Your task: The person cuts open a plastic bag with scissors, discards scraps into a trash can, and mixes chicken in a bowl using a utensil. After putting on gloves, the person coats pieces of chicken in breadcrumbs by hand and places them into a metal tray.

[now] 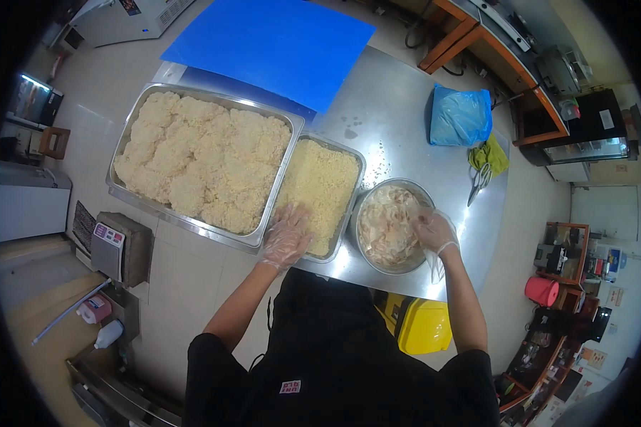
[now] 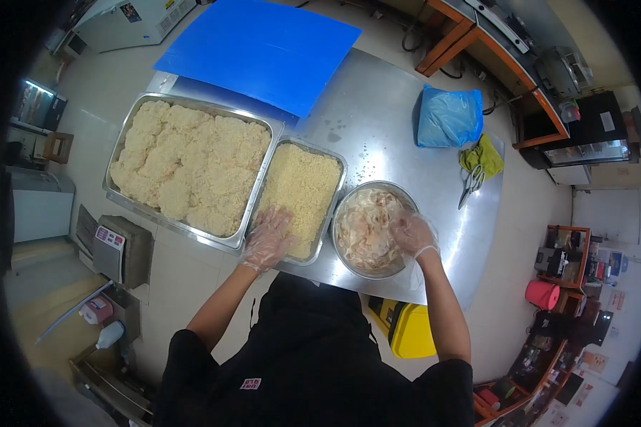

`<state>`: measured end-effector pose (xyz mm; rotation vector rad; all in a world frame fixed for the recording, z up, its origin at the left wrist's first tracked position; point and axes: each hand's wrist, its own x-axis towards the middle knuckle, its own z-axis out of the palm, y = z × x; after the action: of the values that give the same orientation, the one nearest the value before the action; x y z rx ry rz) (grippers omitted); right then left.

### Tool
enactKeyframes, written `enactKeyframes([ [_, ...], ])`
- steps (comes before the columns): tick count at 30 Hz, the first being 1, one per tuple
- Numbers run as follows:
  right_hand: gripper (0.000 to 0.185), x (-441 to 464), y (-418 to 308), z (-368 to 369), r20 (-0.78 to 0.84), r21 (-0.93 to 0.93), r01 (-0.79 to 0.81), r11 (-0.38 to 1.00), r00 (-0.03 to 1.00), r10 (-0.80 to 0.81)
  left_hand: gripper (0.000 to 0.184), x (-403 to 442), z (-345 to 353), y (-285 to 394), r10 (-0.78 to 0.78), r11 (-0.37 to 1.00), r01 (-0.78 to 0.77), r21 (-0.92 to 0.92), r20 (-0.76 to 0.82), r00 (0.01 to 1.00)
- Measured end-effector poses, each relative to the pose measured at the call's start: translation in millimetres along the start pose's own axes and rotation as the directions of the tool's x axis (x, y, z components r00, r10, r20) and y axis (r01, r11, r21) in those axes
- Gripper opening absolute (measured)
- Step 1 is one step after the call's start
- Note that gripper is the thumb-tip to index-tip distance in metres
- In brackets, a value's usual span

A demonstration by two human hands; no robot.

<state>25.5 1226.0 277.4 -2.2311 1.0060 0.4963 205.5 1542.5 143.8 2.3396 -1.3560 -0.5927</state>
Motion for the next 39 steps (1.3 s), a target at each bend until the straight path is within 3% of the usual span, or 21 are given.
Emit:
enactKeyframes([
  [2, 0.039, -0.1, 3.1, 3.2, -0.191, -0.127, 0.014, 0.992, 0.981, -0.038, 0.059, -0.9, 0.3, -0.3, -0.006, 0.999, 0.005, -0.036, -0.026, 1.0],
  [5, 0.042, 1.1, -16.3, 20.2, -0.317, -0.293, 0.038, 0.955, 0.939, -0.134, 0.058, -1.4, 0.0, 2.4, -0.013, 0.998, 0.008, -0.068, -0.068, 0.998],
  [8, 0.041, 8.7, -40.2, 37.7, -0.212, -0.468, 0.007, 0.884, 0.97, -0.12, 0.057, -1.7, 3.1, 2.2, -0.005, 0.999, 0.003, -0.034, -0.061, 0.998],
  [14, 0.038, 16.1, -11.7, 65.0, -0.352, -0.369, 0.098, 0.924, 0.905, -0.237, 0.057, -1.7, 5.5, -0.9, 0.024, 1.0, -0.023, 0.016, -0.071, 0.997],
  [17, 0.033, -5.5, -36.1, 26.3, -0.335, -0.34, 0.029, 0.94, 0.93, -0.15, 0.057, -1.5, 5.8, -0.7, 0.024, 1.0, -0.025, -0.004, -0.086, 0.996],
  [20, 0.026, -24.2, -54.0, 3.4, -0.497, -0.259, 0.086, 0.962, 0.842, -0.209, 0.056, -2.2, 3.1, 1.0, 0.018, 1.0, -0.02, -0.016, -0.09, 0.996],
  [23, 0.019, -20.5, -57.9, 7.4, -0.554, -0.329, 0.198, 0.923, 0.751, -0.359, 0.055, -2.3, 3.0, 1.1, 0.017, 1.0, -0.02, -0.022, -0.111, 0.994],
  [27, 0.017, 8.8, -42.7, 53.7, -0.294, -0.515, 0.276, 0.812, 0.832, -0.47, 0.054, -3.1, 4.8, 0.7, 0.01, 0.999, -0.014, -0.034, -0.131, 0.991],
  [30, 0.02, 22.4, -36.4, 81.6, -0.123, -0.588, 0.256, 0.767, 0.909, -0.398, 0.053, -2.9, 5.4, -0.3, 0.01, 0.999, -0.017, -0.047, -0.141, 0.99],
  [36, 0.027, 0.9, -47.1, 54.1, -0.003, -0.344, 0.29, 0.893, 0.951, -0.309, 0.051, -4.2, 5.8, -0.5, 0.011, 0.996, -0.027, -0.082, -0.185, 0.983],
  [39, 0.028, -15.5, -46.2, 22.0, -0.062, -0.202, 0.3, 0.932, 0.946, -0.318, 0.049, -4.5, 7.9, -1.2, -0.002, 0.996, -0.015, -0.09, -0.188, 0.982],
])
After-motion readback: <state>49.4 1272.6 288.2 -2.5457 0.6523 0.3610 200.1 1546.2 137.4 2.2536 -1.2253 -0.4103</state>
